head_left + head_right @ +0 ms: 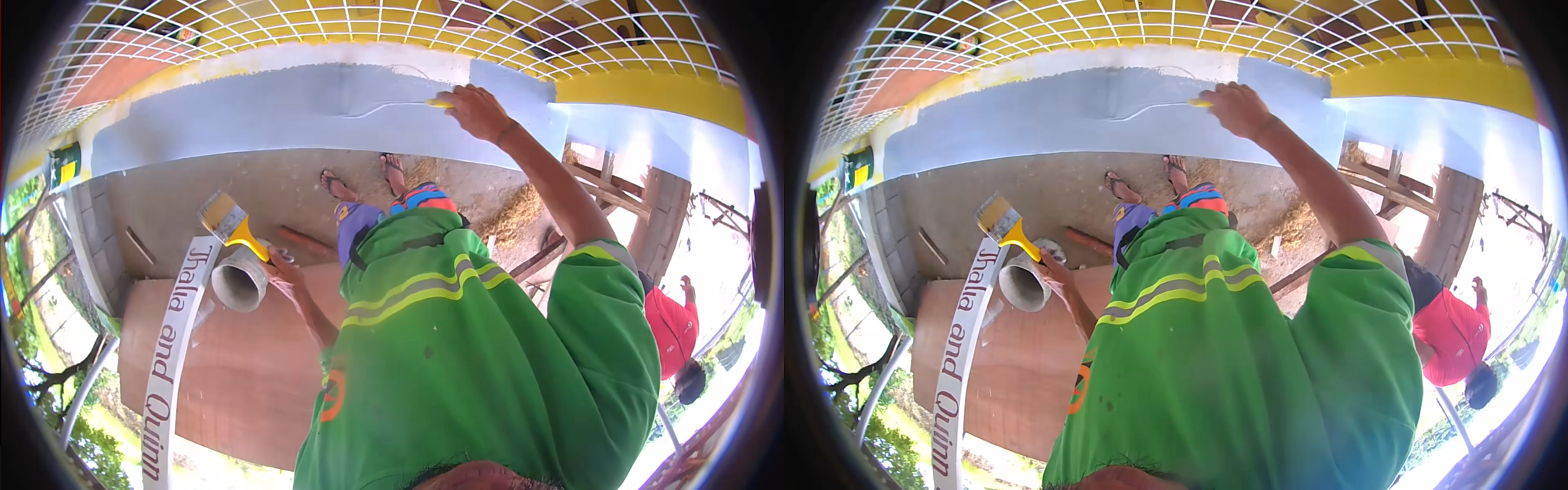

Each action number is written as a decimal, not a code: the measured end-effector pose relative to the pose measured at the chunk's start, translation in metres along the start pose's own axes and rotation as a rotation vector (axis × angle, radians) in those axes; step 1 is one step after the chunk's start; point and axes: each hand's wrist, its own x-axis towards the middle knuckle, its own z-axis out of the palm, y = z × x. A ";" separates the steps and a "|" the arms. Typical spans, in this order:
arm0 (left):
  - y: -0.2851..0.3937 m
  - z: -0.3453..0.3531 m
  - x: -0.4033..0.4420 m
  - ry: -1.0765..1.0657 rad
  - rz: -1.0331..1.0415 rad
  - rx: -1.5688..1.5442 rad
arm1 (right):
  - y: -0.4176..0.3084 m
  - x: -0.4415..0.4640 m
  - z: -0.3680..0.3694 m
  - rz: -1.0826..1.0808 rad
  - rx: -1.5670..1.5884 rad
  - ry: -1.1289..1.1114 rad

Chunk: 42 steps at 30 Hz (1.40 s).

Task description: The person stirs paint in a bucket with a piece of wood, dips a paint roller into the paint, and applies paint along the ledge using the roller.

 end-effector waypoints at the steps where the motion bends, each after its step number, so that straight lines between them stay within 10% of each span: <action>1: -0.007 0.003 0.001 -0.001 0.013 -0.007 | 0.022 -0.023 -0.004 0.021 -0.014 0.002; 9: -0.027 0.027 0.008 -0.063 -0.082 -0.087 | 0.158 -0.265 -0.071 0.394 -0.142 -0.146; 15: -0.061 0.028 0.011 -0.077 -0.152 -0.213 | 0.168 -0.285 -0.092 0.281 -0.269 -0.102; 33: -0.120 -0.055 0.122 0.062 -0.352 -0.253 | -0.285 0.220 0.035 -0.213 0.063 -0.092; 42: -0.130 -0.105 0.265 0.084 -0.041 -0.043 | -0.517 0.444 0.087 -0.308 -0.005 -0.067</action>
